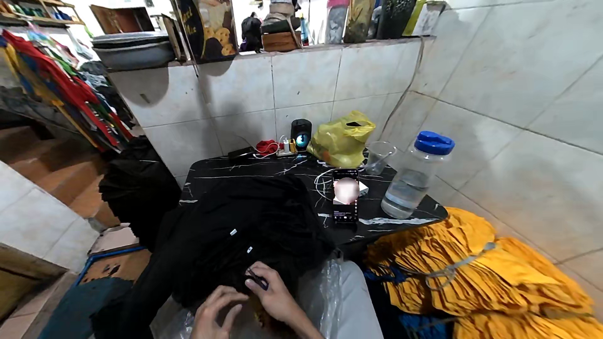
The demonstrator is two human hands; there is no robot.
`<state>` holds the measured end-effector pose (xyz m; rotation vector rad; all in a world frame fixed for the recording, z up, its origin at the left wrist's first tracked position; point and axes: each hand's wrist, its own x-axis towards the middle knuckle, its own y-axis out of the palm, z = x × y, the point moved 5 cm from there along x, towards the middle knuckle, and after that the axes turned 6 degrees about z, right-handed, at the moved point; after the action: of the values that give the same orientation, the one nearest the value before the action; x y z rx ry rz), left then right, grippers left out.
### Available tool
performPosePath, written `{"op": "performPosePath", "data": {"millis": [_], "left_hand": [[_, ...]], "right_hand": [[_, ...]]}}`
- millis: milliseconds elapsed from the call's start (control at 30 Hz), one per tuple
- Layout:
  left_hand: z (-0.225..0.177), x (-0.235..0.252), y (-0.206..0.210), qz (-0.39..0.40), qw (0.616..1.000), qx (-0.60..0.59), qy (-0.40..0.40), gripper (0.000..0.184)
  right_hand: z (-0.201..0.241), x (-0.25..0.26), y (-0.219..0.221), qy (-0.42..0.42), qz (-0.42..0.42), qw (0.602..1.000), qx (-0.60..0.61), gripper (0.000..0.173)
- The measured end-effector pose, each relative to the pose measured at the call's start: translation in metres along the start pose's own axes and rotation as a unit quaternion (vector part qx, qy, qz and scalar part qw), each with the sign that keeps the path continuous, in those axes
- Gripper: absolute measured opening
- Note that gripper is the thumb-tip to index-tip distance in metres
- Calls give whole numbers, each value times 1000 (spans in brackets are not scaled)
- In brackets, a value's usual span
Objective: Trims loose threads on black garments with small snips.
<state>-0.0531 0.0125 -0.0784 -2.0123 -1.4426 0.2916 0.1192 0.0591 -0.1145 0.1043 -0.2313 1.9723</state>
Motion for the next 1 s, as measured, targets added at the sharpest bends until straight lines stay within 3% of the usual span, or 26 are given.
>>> {"op": "performPosePath", "data": {"millis": [100, 167, 333, 500, 700, 800, 1000], "left_hand": [[-3, 4, -8, -137, 990, 7, 6, 38], [-8, 9, -8, -163, 986, 35, 10, 42], [-13, 10, -1, -224, 970, 54, 78, 9], [-17, 6, 0, -264, 953, 117, 90, 11], [-8, 2, -8, -212, 973, 69, 63, 12], [-6, 3, -7, -167, 982, 89, 27, 27], [-7, 2, -12, -173, 974, 138, 40, 12]], "right_hand": [[3, -3, 6, -3, 18, 999, 39, 23], [6, -4, 9, -8, 24, 999, 44, 23], [10, -2, 6, -23, 20, 998, 56, 27], [10, -4, 2, -34, 3, 998, 53, 21], [9, -3, 2, -8, -3, 998, 56, 22], [11, 0, 4, -7, 2, 999, 51, 24], [11, -1, 5, -16, -6, 1000, 4, 27]]}}
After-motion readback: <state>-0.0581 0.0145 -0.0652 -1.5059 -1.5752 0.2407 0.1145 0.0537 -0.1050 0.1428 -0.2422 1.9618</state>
